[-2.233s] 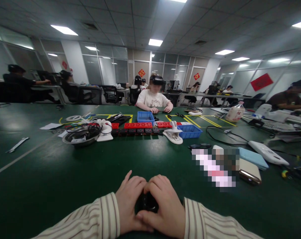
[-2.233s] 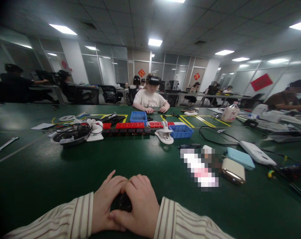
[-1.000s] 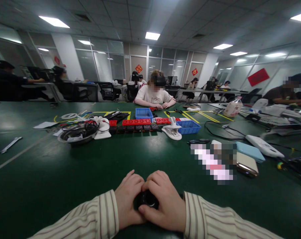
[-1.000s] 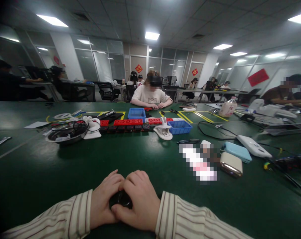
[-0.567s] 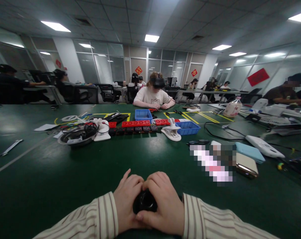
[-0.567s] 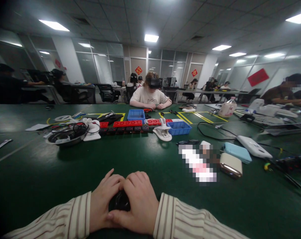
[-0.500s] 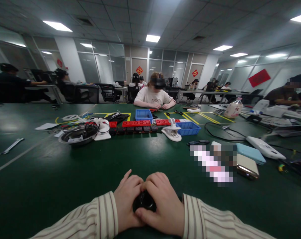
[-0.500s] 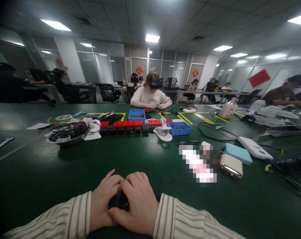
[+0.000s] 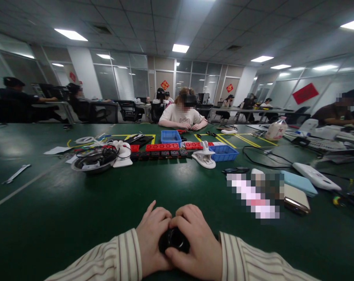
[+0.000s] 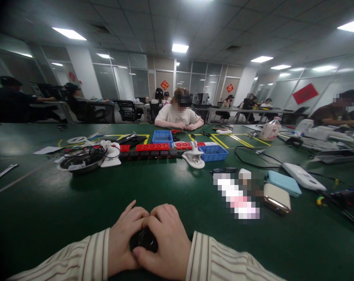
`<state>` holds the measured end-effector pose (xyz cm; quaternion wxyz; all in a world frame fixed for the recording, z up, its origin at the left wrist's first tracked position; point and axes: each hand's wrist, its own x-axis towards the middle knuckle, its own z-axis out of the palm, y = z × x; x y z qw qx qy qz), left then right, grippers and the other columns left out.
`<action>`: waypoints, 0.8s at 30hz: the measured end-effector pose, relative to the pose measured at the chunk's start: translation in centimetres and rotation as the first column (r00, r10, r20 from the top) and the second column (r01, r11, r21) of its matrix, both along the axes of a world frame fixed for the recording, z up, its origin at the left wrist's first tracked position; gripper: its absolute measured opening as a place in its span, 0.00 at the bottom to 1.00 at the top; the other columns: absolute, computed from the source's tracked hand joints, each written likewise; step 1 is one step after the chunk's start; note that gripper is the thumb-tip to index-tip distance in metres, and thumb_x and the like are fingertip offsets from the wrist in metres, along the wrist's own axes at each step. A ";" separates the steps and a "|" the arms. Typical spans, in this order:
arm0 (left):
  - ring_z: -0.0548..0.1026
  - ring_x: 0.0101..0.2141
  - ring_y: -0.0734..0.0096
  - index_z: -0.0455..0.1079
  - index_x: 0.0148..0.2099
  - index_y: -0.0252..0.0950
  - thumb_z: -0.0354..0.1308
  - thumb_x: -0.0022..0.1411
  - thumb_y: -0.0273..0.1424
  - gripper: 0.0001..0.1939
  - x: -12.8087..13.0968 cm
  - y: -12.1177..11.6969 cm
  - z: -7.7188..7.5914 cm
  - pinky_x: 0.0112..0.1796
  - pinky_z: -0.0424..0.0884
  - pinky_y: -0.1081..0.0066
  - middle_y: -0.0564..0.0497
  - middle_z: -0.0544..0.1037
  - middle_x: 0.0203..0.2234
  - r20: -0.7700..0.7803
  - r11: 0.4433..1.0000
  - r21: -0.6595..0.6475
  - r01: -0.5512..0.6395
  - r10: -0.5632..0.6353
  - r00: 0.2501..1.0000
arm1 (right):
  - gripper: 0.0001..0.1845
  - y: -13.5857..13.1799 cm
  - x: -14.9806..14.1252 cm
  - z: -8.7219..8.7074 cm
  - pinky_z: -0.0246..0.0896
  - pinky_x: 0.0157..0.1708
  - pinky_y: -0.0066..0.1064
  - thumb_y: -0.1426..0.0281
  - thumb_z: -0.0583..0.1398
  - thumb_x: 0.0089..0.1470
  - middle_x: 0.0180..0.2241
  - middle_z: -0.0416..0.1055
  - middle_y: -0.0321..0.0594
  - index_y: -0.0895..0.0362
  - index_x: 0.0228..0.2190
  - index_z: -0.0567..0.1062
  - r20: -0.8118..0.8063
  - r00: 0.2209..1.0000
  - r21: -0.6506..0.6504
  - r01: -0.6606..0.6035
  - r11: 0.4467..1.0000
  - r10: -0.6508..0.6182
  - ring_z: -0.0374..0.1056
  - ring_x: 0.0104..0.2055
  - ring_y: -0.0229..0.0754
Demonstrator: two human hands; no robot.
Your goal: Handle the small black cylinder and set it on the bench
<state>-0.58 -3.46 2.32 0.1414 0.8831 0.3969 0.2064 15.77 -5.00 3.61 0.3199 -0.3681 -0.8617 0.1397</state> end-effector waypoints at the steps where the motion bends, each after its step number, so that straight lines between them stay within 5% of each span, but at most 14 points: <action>1: 0.70 0.36 0.61 0.66 0.34 0.38 0.60 0.36 0.35 0.18 0.0 0.0 0.0 0.54 0.44 0.44 0.51 0.70 0.32 -0.011 1.000 -0.009 0.000 -0.001 1.000 | 0.13 0.0 0.0 0.2 0.52 0.39 0.38 0.66 0.55 0.44 0.35 0.61 0.41 0.57 0.34 0.68 -0.004 0.999 0.002 -0.042 0.999 0.042 0.57 0.38 0.44; 4: 0.70 0.38 0.60 0.65 0.37 0.39 0.60 0.35 0.34 0.21 0.1 0.1 -0.2 0.54 0.43 0.43 0.51 0.71 0.33 -0.037 1.000 -0.018 0.025 -0.026 0.999 | 0.16 -0.2 0.1 0.7 0.51 0.42 0.39 0.69 0.52 0.43 0.39 0.62 0.42 0.57 0.38 0.67 -0.053 0.989 0.011 -0.137 0.991 0.137 0.57 0.41 0.44; 8: 0.69 0.40 0.54 0.62 0.45 0.38 0.62 0.33 0.48 0.35 0.1 0.2 -0.4 0.52 0.46 0.40 0.48 0.70 0.37 0.002 0.999 0.038 0.029 -0.029 1.000 | 0.19 -0.2 0.2 0.5 0.52 0.41 0.39 0.58 0.53 0.48 0.37 0.63 0.43 0.58 0.38 0.66 -0.098 0.991 0.004 -0.085 0.996 0.085 0.57 0.40 0.45; 11: 0.69 0.39 0.55 0.63 0.40 0.37 0.61 0.34 0.50 0.32 0.0 0.2 -0.4 0.52 0.47 0.41 0.48 0.70 0.35 0.010 0.998 0.056 0.017 -0.017 1.000 | 0.22 -0.1 0.1 0.0 0.53 0.39 0.38 0.51 0.57 0.44 0.33 0.63 0.41 0.58 0.32 0.66 -0.070 0.997 -0.009 0.021 1.000 -0.021 0.57 0.37 0.44; 13: 0.69 0.37 0.58 0.63 0.37 0.37 0.61 0.36 0.43 0.25 0.0 0.2 -0.4 0.52 0.47 0.42 0.49 0.70 0.33 -0.004 0.999 0.036 0.019 -0.019 1.000 | 0.19 -0.1 0.1 -0.1 0.53 0.39 0.38 0.56 0.58 0.44 0.33 0.62 0.40 0.58 0.31 0.67 -0.045 0.998 -0.014 0.040 0.999 -0.041 0.57 0.36 0.43; 17: 0.69 0.39 0.59 0.63 0.39 0.38 0.57 0.36 0.32 0.22 0.2 0.1 -0.3 0.54 0.44 0.44 0.51 0.70 0.34 -0.014 0.999 0.018 0.039 -0.039 0.999 | 0.16 -0.2 0.2 0.4 0.52 0.42 0.38 0.69 0.54 0.42 0.38 0.62 0.42 0.57 0.37 0.67 -0.044 0.988 0.018 -0.146 0.989 0.147 0.57 0.41 0.44; 20: 0.68 0.43 0.55 0.61 0.44 0.37 0.59 0.36 0.36 0.29 0.3 0.0 -0.5 0.53 0.46 0.42 0.47 0.70 0.39 0.012 0.999 0.050 0.008 -0.008 1.000 | 0.18 -0.1 0.3 0.5 0.52 0.44 0.40 0.67 0.53 0.43 0.40 0.62 0.43 0.57 0.39 0.66 -0.093 0.978 0.026 -0.187 0.982 0.189 0.57 0.42 0.45; 24: 0.69 0.39 0.55 0.62 0.42 0.37 0.60 0.34 0.48 0.32 0.0 0.1 -0.7 0.51 0.46 0.40 0.47 0.70 0.36 0.019 0.997 0.066 -0.038 0.037 0.999 | 0.21 0.0 0.2 0.1 0.54 0.41 0.40 0.55 0.57 0.45 0.37 0.63 0.43 0.58 0.36 0.66 -0.112 0.993 -0.012 -0.039 0.999 0.038 0.58 0.39 0.45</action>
